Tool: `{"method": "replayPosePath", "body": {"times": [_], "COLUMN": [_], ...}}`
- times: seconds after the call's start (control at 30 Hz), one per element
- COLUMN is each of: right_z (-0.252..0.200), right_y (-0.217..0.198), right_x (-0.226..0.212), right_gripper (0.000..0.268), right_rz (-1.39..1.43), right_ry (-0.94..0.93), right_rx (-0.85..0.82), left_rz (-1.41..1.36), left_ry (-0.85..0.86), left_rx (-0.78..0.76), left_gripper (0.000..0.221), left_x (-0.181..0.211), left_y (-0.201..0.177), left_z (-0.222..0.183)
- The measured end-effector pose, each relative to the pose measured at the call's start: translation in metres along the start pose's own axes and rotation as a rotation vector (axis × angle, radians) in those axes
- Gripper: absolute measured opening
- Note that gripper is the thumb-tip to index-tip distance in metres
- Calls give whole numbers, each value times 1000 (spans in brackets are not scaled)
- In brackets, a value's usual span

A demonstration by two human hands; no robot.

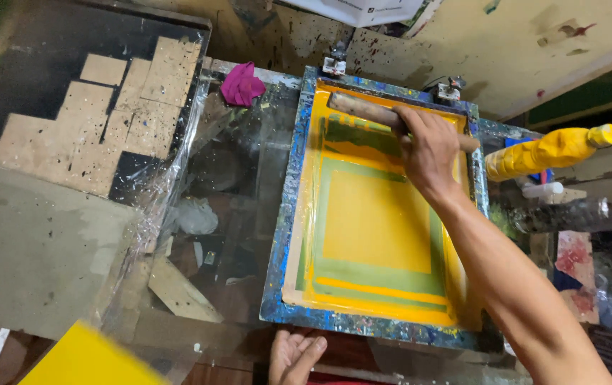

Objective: The person is manually screen printing yellow ink onto small sheets. They use a squeegee to pull ink across a screen, then lift the screen to reveal the printed sheet and remove it.

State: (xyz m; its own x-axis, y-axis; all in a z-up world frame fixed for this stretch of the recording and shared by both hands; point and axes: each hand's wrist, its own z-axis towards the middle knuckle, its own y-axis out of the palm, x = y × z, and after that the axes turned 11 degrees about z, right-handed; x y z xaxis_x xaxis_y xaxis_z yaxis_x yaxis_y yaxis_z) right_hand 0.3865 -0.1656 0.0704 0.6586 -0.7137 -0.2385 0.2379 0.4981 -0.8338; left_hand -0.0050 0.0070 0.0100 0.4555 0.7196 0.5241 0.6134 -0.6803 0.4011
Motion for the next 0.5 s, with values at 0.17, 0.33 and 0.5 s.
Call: {"method": "replayPosePath", "body": {"times": [0.17, 0.33, 0.5], "right_z": [20, 25, 32], "right_y": [46, 67, 68], "right_x": [32, 39, 35], "right_gripper": [66, 57, 54], "right_rz": [-84, -73, -105], "right_ry": [-30, -50, -42], "right_rx": [-6, -30, -51], "left_rz": [-24, -21, -53], "left_ry": [-36, -126, -119], "left_rx": [138, 160, 149], "left_gripper": [41, 50, 49], "left_x": [-39, -42, -48], "left_y": [-17, -19, -25], "left_z": [18, 21, 21]}}
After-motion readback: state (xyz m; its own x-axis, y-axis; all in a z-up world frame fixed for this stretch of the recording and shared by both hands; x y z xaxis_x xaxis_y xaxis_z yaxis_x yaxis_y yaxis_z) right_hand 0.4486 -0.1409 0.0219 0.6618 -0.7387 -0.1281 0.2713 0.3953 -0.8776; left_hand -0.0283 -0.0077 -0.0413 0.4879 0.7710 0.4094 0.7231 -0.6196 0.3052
